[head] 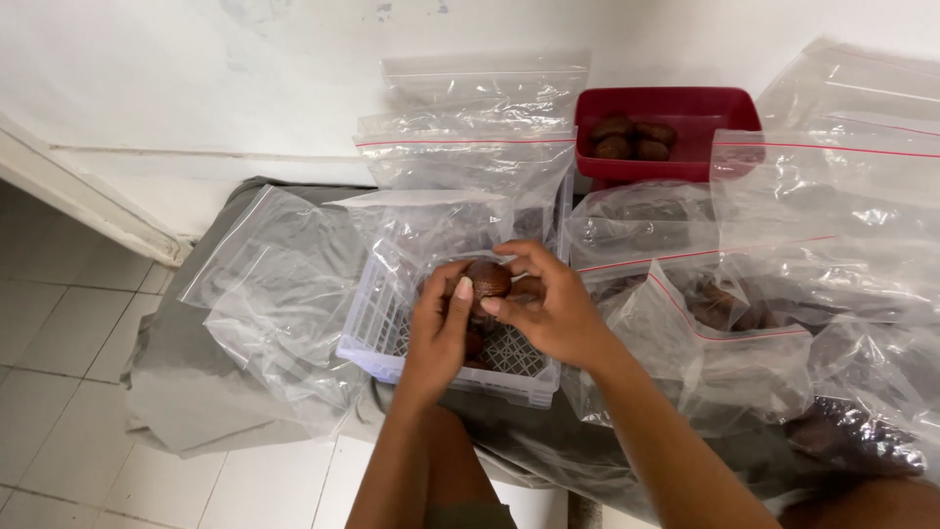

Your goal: The person is packaging small brown fruits into clear plastic zip-lock bags and sealing them.

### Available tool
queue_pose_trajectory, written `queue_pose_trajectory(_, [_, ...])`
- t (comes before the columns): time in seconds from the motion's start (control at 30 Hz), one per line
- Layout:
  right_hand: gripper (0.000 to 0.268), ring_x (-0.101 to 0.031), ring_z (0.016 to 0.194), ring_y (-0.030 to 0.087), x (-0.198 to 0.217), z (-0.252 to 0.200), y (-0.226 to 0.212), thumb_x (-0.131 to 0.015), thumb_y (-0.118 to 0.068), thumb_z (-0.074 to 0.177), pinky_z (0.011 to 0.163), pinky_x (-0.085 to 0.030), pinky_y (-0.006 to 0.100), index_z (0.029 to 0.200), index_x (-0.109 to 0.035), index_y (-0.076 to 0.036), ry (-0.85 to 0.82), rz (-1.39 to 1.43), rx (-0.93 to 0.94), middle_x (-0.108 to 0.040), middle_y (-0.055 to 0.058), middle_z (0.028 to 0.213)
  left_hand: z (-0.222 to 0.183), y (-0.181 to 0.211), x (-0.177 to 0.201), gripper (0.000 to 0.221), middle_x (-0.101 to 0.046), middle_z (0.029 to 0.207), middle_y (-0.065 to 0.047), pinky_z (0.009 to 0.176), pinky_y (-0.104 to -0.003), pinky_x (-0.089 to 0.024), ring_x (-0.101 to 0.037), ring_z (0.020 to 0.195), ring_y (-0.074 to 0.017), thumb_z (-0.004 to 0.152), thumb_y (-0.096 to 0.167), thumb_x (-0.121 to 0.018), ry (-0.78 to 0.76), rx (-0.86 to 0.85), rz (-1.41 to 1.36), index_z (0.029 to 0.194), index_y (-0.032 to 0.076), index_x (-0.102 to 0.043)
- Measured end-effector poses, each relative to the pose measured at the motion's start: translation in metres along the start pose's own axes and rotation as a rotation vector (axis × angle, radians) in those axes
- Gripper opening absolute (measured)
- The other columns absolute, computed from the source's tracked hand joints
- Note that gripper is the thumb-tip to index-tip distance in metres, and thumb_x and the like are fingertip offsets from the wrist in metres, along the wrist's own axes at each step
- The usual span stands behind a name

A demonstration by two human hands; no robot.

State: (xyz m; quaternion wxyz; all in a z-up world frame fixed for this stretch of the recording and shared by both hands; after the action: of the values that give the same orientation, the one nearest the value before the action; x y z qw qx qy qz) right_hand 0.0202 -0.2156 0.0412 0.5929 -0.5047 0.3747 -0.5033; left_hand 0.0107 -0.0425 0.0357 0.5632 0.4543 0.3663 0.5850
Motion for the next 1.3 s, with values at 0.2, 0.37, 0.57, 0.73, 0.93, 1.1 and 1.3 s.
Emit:
queue_pose_trajectory(0.2, [0.057, -0.07, 0.094, 0.026, 0.079, 0.006, -0.039, -0.079, -0.007, 0.087, 0.073, -0.067, 0.042, 0.138, -0.054, -0.006, 0.211, -0.033, 0.054, -0.064, 0.015, 0.106, 0.039, 0.06, -0.084, 0.045, -0.067, 0.122, -0.026, 0.099, -0.055, -0.05, -0.063, 0.118, -0.0389, 0.113, 0.023, -0.034, -0.121, -0.101, -0.067, 0.15, 0.0, -0.046])
queue_pose_trajectory(0.37, [0.043, -0.068, 0.097, 0.027, 0.162, 0.045, -0.044, -0.074, -0.004, 0.095, 0.075, -0.063, 0.041, 0.134, -0.055, -0.003, 0.379, -0.295, 0.122, -0.064, 0.016, 0.108, 0.098, 0.057, -0.141, 0.044, -0.056, 0.138, -0.03, 0.108, -0.06, -0.043, -0.052, 0.131, -0.0488, 0.112, 0.019, -0.04, -0.132, -0.219, 0.065, 0.149, -0.003, -0.046])
queue_pose_trajectory(0.57, [0.044, -0.07, 0.102, 0.04, 0.241, 0.104, -0.001, -0.071, -0.015, 0.1, 0.078, -0.059, 0.05, 0.137, -0.052, -0.001, 0.455, -0.792, -0.136, -0.067, 0.026, 0.115, 0.166, 0.002, -0.198, 0.039, -0.058, 0.14, -0.012, 0.108, -0.059, -0.037, -0.049, 0.136, -0.0354, 0.108, 0.03, -0.047, -0.237, -0.226, 0.669, 0.139, 0.014, -0.062])
queue_pose_trajectory(0.73, [0.051, -0.071, 0.09, 0.042, 0.276, 0.138, 0.045, -0.069, -0.01, 0.093, 0.068, -0.06, 0.053, 0.137, -0.047, 0.005, 0.267, -1.107, -0.303, -0.068, 0.028, 0.105, 0.184, -0.025, -0.221, 0.046, -0.049, 0.156, -0.012, 0.115, -0.074, -0.005, -0.037, 0.148, -0.0351, 0.105, 0.031, -0.045, -0.428, -0.124, 0.972, 0.147, 0.02, -0.057])
queue_pose_trajectory(0.93, [0.039, -0.072, 0.077, 0.042, 0.29, 0.158, 0.071, -0.073, -0.009, 0.086, 0.058, -0.059, 0.05, 0.119, -0.058, 0.007, 0.231, -1.185, -0.404, -0.068, 0.024, 0.088, 0.183, -0.034, -0.218, 0.051, -0.051, 0.155, -0.017, 0.115, -0.076, -0.007, -0.04, 0.146, -0.0386, 0.099, 0.031, -0.05, -0.388, -0.12, 1.024, 0.147, 0.018, -0.057])
queue_pose_trajectory(1.1, [0.038, -0.065, 0.11, 0.049, 0.275, 0.145, 0.053, -0.063, -0.004, 0.093, 0.082, -0.061, 0.053, 0.129, -0.065, 0.009, 0.204, -1.16, -0.282, -0.066, 0.033, 0.12, 0.158, 0.026, -0.197, 0.044, -0.038, 0.16, -0.025, 0.118, -0.068, -0.022, -0.035, 0.149, -0.0419, 0.107, 0.032, -0.047, -0.407, -0.157, 0.794, 0.141, 0.008, -0.061])
queue_pose_trajectory(1.3, [0.03, -0.059, 0.114, 0.027, 0.217, 0.122, -0.022, -0.053, -0.005, 0.099, 0.1, -0.05, 0.039, 0.129, -0.06, -0.004, 0.399, -0.819, -0.205, -0.039, 0.008, 0.143, 0.097, 0.101, -0.147, 0.047, -0.032, 0.166, -0.012, 0.117, -0.055, -0.037, -0.031, 0.156, -0.0327, 0.104, 0.037, -0.043, -0.639, -0.132, 0.081, 0.142, 0.01, -0.052])
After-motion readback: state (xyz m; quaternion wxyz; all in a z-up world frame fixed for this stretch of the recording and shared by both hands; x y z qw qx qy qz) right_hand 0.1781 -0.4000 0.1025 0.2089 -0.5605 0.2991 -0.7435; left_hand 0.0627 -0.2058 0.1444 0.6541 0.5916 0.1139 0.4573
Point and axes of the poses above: each hand's wrist, its own z-axis towards the middle knuckle, its own x-axis out of the back of the hand, y = z × x, the point moved 2 cm from there along z, towards the middle knuckle
